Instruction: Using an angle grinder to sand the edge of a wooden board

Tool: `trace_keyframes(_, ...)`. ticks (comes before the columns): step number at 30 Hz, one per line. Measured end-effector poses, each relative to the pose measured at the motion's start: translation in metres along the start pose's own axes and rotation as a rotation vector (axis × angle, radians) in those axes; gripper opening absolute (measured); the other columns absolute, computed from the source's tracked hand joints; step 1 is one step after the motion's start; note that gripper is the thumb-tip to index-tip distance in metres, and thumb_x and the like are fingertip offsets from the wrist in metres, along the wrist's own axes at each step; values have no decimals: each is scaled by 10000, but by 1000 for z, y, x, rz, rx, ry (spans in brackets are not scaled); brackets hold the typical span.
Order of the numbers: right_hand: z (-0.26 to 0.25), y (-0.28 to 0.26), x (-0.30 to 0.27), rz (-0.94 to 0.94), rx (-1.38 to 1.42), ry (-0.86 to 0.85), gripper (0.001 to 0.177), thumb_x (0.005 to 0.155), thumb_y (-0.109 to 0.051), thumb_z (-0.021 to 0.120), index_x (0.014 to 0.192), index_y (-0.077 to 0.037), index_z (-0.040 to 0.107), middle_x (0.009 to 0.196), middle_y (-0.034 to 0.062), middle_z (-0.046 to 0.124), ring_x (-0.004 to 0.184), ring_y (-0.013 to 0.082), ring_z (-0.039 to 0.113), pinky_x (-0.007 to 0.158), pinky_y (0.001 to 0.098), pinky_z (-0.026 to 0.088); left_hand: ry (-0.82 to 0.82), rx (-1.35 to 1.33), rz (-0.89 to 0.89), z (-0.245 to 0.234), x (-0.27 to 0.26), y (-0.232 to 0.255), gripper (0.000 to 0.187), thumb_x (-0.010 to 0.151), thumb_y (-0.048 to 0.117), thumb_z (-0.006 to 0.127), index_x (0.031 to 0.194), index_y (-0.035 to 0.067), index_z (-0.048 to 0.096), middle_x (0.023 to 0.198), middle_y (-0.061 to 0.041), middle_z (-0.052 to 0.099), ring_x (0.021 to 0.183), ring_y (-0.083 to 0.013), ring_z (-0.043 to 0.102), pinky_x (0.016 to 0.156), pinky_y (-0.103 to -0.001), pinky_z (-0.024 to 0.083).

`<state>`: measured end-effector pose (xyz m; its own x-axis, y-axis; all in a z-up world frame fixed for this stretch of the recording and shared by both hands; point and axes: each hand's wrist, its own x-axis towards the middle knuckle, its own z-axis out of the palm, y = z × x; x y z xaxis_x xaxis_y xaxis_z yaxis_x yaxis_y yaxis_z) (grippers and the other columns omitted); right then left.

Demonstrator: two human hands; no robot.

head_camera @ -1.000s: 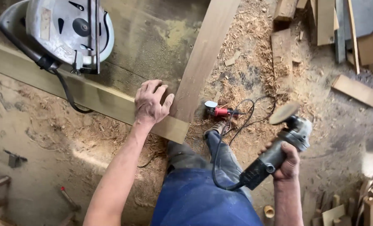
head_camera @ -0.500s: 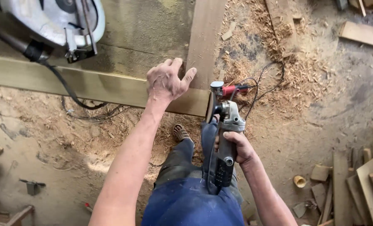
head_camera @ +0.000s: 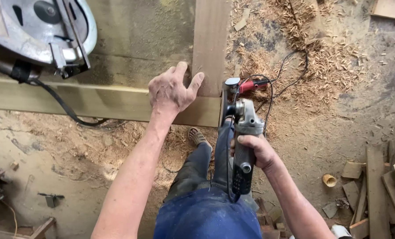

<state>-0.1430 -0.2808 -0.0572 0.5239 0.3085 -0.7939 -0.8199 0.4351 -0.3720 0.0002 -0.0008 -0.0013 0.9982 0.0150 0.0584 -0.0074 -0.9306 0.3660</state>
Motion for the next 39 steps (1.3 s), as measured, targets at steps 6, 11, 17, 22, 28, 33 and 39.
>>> trace_keyframes(6,-16,25,-18,83,-8,25,261,774,-77,731,992,38,648,742,272,713,617,388,748,551,539,625,-93,8,-33,-6,3,0,430,941,673,555,1021,258,636,766,-89,651,711,-377,727,661,-506,565)
trace_keyframes(11,-10,10,1,2,-1,-1,269,772,-53,745,1002,45,646,726,269,691,605,398,741,547,538,625,-165,17,-66,-5,3,1,451,941,666,569,1076,240,632,840,-117,684,784,-388,733,723,-515,574)
trace_keyframes(17,-2,10,-7,26,21,-27,258,735,-48,765,952,53,667,699,287,692,591,401,742,541,538,625,-180,70,-52,-4,3,-4,429,971,664,573,1155,282,643,829,-79,688,797,-329,736,748,-478,582)
trace_keyframes(22,7,-10,6,-34,10,-41,224,733,-66,779,906,33,676,679,249,692,575,360,741,524,506,630,-142,60,-9,1,2,-5,444,1000,669,558,1167,269,657,751,-75,658,742,-310,729,726,-456,582)
trace_keyframes(28,5,-3,-10,59,11,3,217,726,-13,779,903,78,692,663,272,692,572,391,743,537,528,623,-132,56,-16,1,0,-4,417,1038,636,569,1172,254,669,712,-63,642,707,-282,720,711,-433,576)
trace_keyframes(33,20,-33,3,-70,-40,-58,197,730,-26,758,894,57,689,649,259,689,559,358,742,541,483,637,-107,33,21,0,2,-3,415,1040,627,579,1098,222,648,766,-124,661,738,-355,722,697,-480,562)
trace_keyframes(39,8,-7,-12,-4,-49,-51,223,710,-40,774,894,60,699,675,268,704,579,371,749,560,492,636,-131,39,-36,9,-2,-20,526,1042,669,610,836,188,550,654,-84,593,674,-332,698,670,-446,544)
